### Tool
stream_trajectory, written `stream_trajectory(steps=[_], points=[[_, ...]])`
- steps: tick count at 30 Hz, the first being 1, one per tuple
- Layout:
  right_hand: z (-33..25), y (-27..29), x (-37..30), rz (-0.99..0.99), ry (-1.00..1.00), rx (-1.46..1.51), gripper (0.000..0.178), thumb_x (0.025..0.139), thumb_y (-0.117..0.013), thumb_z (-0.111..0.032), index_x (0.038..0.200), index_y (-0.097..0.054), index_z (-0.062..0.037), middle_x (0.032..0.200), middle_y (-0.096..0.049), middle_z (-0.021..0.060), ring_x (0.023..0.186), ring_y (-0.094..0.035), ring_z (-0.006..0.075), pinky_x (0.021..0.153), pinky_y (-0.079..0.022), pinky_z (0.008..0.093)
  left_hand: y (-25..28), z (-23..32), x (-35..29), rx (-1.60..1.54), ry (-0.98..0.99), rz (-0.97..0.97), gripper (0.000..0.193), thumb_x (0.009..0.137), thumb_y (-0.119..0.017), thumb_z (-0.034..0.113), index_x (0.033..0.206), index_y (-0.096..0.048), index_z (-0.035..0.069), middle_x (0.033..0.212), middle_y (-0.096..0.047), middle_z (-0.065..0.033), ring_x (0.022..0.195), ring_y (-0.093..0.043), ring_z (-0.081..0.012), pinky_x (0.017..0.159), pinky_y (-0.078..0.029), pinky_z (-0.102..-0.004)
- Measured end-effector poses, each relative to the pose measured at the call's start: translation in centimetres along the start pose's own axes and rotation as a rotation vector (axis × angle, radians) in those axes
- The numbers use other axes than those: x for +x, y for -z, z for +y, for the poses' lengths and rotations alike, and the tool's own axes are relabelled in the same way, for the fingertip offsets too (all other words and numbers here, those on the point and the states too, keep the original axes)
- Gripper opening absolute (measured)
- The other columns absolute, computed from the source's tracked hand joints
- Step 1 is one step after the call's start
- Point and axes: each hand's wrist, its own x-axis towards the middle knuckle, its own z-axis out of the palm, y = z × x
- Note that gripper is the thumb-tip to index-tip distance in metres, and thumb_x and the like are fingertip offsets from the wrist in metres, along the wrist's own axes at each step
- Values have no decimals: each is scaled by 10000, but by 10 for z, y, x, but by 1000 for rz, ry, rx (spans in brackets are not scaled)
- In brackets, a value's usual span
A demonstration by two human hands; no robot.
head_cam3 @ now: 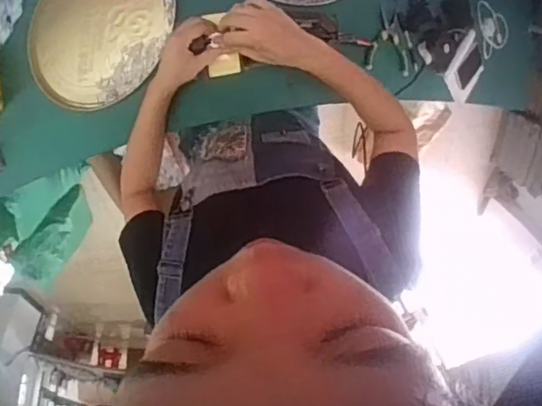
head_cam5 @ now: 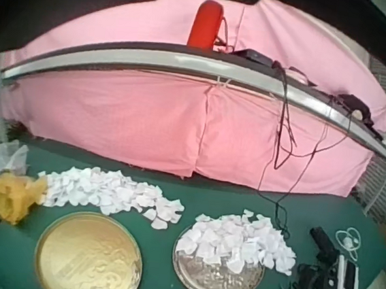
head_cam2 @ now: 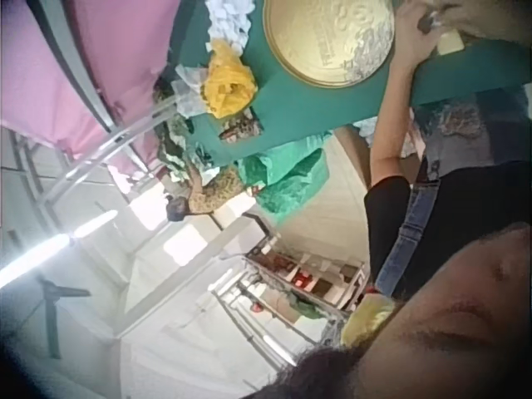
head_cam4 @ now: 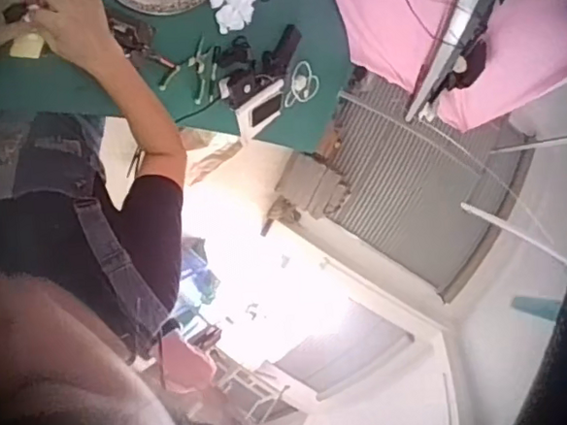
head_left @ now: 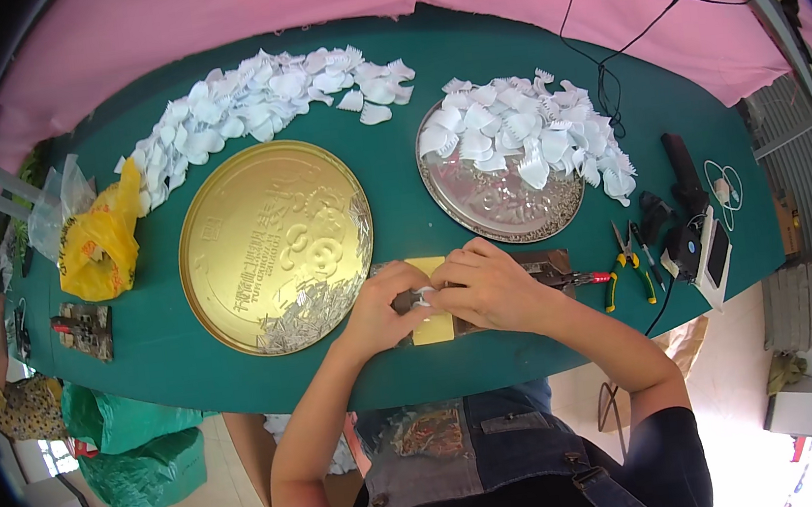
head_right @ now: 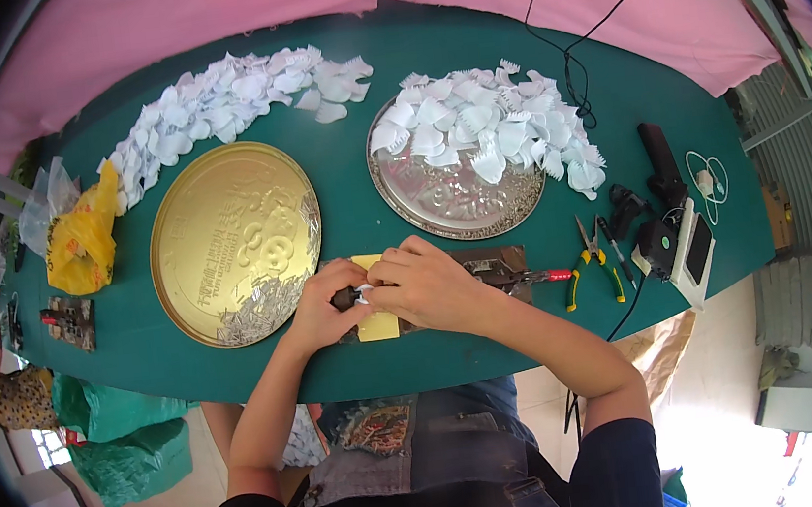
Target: The person picks up a white plastic piece and a metal pin, places them into a metal jig, and presses a lever to join them. They repeat this process several times, occasionally dropping the finished items into a box.
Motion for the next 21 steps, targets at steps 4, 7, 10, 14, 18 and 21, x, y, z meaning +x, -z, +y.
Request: stream_trajectory(steps=[4,7,10,14,18,21], points=[[-5,6,-4,-16,-41,-94,151,843,-709,-189,977,-692,-123,941,-625,-14,919,-613,157,827,-422,333,-4,1,2,45,12,3,237,746,-804,127,913,-670,27,843,-642,-105,806,-610,-298,714,-488,-376],[-10,23,-18,182,-160,-96,281,803,-767,-181,1076,-720,-128,968,-665,27,928,-647,204,865,-473,377,-5,-3,1,68,-13,30,226,753,-806,134,900,-688,10,799,-637,-106,743,-584,-262,679,-467,-347],[4,47,-61,337,-513,-87,213,806,-762,-136,1010,-730,-83,897,-685,90,924,-659,285,833,-503,413,-8,-5,-4,31,-6,74,193,759,-803,126,873,-695,12,776,-632,-99,731,-576,-245,660,-454,-340],[29,75,-152,-28,-1047,-115,378,977,-564,-361,954,-735,-24,815,-673,137,788,-642,329,747,-491,402,-7,-6,-4,54,-27,74,181,755,-802,116,857,-695,11,768,-630,-91,729,-573,-234,647,-447,-337],[55,87,-192,144,-1178,278,452,1019,-521,-410,920,-740,-27,649,-596,62,622,-558,184,619,-436,325,-8,-4,-3,54,-30,72,182,757,-801,103,876,-695,16,766,-624,-89,727,-574,-229,643,-445,-331],[73,98,-187,348,-986,1062,404,1028,-501,-398,1053,-696,-45,591,-381,-54,558,-393,95,568,-331,253,-11,-4,-2,43,-42,81,184,758,-801,96,881,-690,16,765,-619,-87,727,-575,-227,642,-444,-326]])
